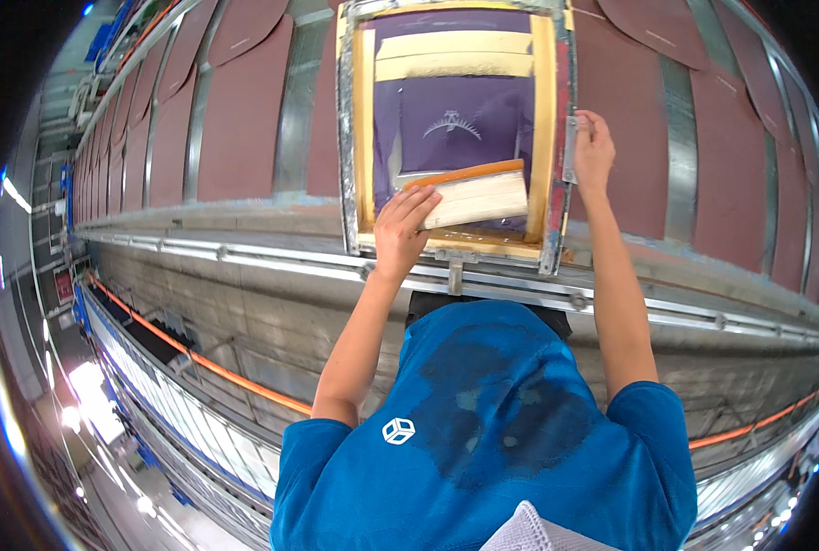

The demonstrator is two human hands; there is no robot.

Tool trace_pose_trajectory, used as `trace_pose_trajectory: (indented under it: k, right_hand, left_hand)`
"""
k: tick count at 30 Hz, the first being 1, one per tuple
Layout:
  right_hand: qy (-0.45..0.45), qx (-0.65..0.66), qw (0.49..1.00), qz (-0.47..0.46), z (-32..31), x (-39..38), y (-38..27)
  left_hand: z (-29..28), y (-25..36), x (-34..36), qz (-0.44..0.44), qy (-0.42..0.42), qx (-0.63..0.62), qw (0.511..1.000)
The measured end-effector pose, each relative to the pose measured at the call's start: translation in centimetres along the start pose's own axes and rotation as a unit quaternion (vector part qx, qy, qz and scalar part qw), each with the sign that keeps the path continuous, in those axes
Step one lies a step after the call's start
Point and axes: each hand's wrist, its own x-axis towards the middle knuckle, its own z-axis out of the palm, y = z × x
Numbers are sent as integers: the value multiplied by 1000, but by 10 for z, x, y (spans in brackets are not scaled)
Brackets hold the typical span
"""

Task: The person performs screen printing on a fabric piece using a wooden frame and a squeegee. They repeatedly pull the squeegee across the screen to transfer purple ink onto the material, then lift the frame to reveal the printed design.

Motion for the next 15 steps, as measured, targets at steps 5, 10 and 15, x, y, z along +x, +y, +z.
trace_pose_trajectory:
  k: [5,10,15]
  right_hand:
    - [1,2,999,51,2,8,-3]
    - [-3,-68,997,44,7,10,-22]
    - [-3,-90,994,58,14,32,7]
  left_hand:
    - [-18,-15,17,27,-62,28,997]
    - [-30,-30,-18,14,-124,10,992]
    - [-11,-32,-33,44,-143,32,988]
